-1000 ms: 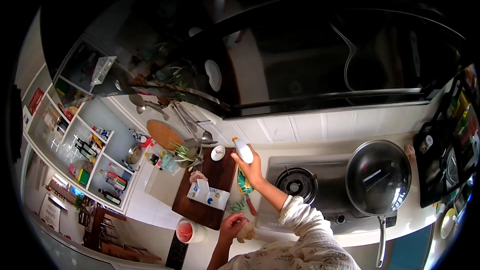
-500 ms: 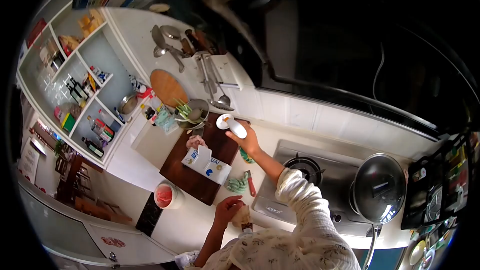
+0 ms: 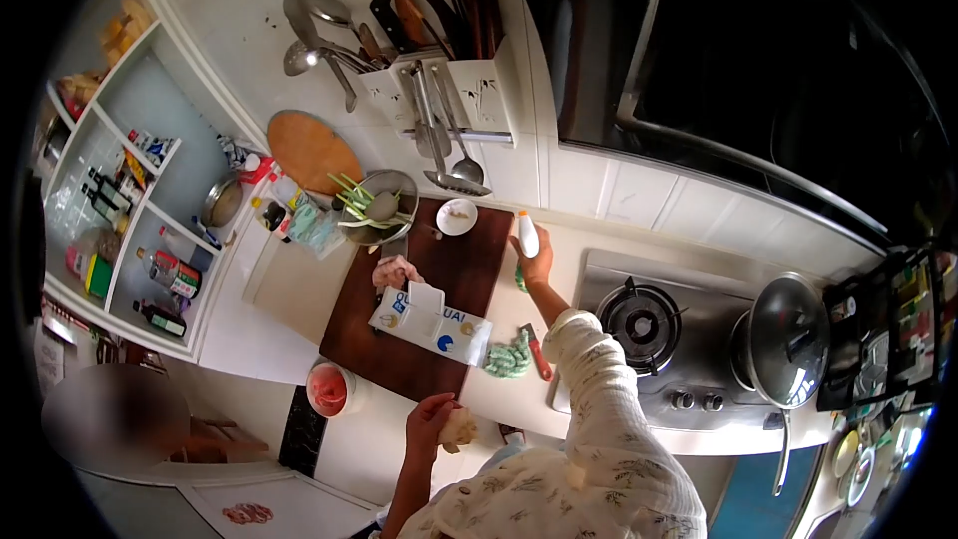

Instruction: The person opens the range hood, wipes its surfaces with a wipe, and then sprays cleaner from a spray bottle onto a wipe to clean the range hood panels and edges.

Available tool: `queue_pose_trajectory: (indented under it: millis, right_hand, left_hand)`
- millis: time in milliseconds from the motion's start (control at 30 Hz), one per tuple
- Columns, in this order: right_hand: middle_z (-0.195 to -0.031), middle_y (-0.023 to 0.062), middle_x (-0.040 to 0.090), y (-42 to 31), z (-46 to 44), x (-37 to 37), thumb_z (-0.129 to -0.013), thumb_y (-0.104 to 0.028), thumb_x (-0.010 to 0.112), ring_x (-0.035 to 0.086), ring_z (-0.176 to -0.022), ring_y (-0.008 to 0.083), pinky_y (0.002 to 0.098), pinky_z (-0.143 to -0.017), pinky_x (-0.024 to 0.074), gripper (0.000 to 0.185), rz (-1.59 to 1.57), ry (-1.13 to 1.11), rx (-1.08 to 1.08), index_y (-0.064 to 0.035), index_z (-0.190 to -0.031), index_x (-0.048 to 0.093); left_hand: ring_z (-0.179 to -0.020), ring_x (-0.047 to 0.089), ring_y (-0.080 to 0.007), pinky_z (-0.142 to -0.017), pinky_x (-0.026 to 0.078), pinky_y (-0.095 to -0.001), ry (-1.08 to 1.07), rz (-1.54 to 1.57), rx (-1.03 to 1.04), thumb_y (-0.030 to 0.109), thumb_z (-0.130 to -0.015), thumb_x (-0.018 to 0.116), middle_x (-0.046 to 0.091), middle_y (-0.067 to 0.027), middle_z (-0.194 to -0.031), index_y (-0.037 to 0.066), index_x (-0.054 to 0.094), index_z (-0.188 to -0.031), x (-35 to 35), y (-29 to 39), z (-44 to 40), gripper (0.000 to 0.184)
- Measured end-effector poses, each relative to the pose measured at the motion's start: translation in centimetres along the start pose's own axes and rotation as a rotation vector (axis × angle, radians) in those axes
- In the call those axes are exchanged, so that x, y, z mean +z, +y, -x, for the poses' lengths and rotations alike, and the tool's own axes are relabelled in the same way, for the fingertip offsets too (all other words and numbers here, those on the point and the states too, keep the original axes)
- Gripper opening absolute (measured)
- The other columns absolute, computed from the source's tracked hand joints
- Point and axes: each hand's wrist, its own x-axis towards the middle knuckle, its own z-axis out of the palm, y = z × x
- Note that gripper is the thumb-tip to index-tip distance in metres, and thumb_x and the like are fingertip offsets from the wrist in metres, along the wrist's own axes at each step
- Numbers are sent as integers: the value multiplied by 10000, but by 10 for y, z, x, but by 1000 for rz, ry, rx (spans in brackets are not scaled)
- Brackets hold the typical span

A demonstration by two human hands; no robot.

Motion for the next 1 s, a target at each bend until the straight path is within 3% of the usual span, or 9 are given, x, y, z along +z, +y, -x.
queue_pose_trajectory:
  millis: [200, 433, 533, 567, 600, 667, 833, 933, 1000]
  right_hand:
    - [-1221, 134, 524, 23, -8, -10, -694, -220, 781, 512, -1099, 343, 388, -939, 423, 591, 97, 74, -180, -80, -1206, 521]
    - [-1357, 196, 378, 29, 10, -38, -676, -184, 774, 414, -1210, 358, 394, -1009, 372, 817, 448, -50, -154, -30, -1349, 337]
    - [-1345, 184, 391, 23, 37, -64, -695, -148, 766, 475, -1155, 344, 383, -962, 419, 780, 368, -93, 25, -47, -1346, 348]
    - [-1323, 160, 416, -2, 52, -75, -724, -90, 743, 547, -1074, 294, 362, -886, 471, 734, 177, -143, 60, -77, -1348, 357]
    - [-1309, 133, 431, -34, 67, -86, -754, -41, 710, 582, -1005, 237, 342, -818, 496, 660, 82, -188, 73, -99, -1331, 394]
    - [-1302, 113, 442, -98, 96, -104, -770, -31, 692, 573, -1007, 216, 348, -808, 492, 599, -200, -310, 84, -98, -1306, 434]
    - [-1275, 150, 475, -207, 130, -151, -801, -126, 672, 565, -993, 292, 329, -778, 490, 500, 57, -366, -207, -62, -1263, 492]
    - [-1073, 129, 558, -209, 139, -176, -775, -88, 679, 593, -806, 264, 328, -682, 480, 364, 126, -214, -172, -32, -1118, 571]
    - [-930, 111, 564, -201, 145, -192, -760, -36, 663, 588, -718, 249, 321, -647, 472, 260, 88, -154, -153, -13, -1010, 595]
  left_hand:
    - [-817, 632, -141, -734, 520, -261, -14, 36, -15, 67, -883, 586, 656, -80, -918, -5, 607, -1053, -29, 27, -30, 186]
    - [-854, 622, -172, -754, 515, -285, -106, 130, -81, 174, -927, 530, 637, -93, -944, -1, 580, -1085, -40, 20, -70, 241]
    - [-853, 625, -169, -711, 517, -286, -270, 419, -191, 237, -950, 484, 640, -88, -957, 27, 578, -1090, -30, 22, -97, 270]
    - [-855, 625, -159, -665, 514, -286, -388, 575, -300, 268, -960, 454, 646, -80, -973, 43, 585, -1082, -30, 21, -111, 287]
    - [-817, 608, -144, -669, 495, -266, -295, 515, -254, 281, -961, 447, 635, -65, -965, 41, 580, -1073, -15, 20, -119, 296]
    - [-827, 597, -141, -656, 488, -276, -475, 605, -284, 286, -960, 453, 632, -62, -989, 43, 575, -1093, 10, 28, -131, 303]
    - [-979, 575, -173, -799, 481, -320, -583, 476, -226, 282, -953, 475, 603, -78, -1093, 27, 531, -1188, 91, 48, -125, 350]
    - [-1043, 556, -192, -848, 472, -332, -743, 338, -126, 226, -924, 538, 575, -92, -1149, 16, 486, -1232, 126, 54, -100, 376]
    - [-1026, 553, -182, -785, 497, -318, -760, 235, -28, 190, -903, 574, 563, -92, -1165, 11, 458, -1256, 144, 52, -77, 412]
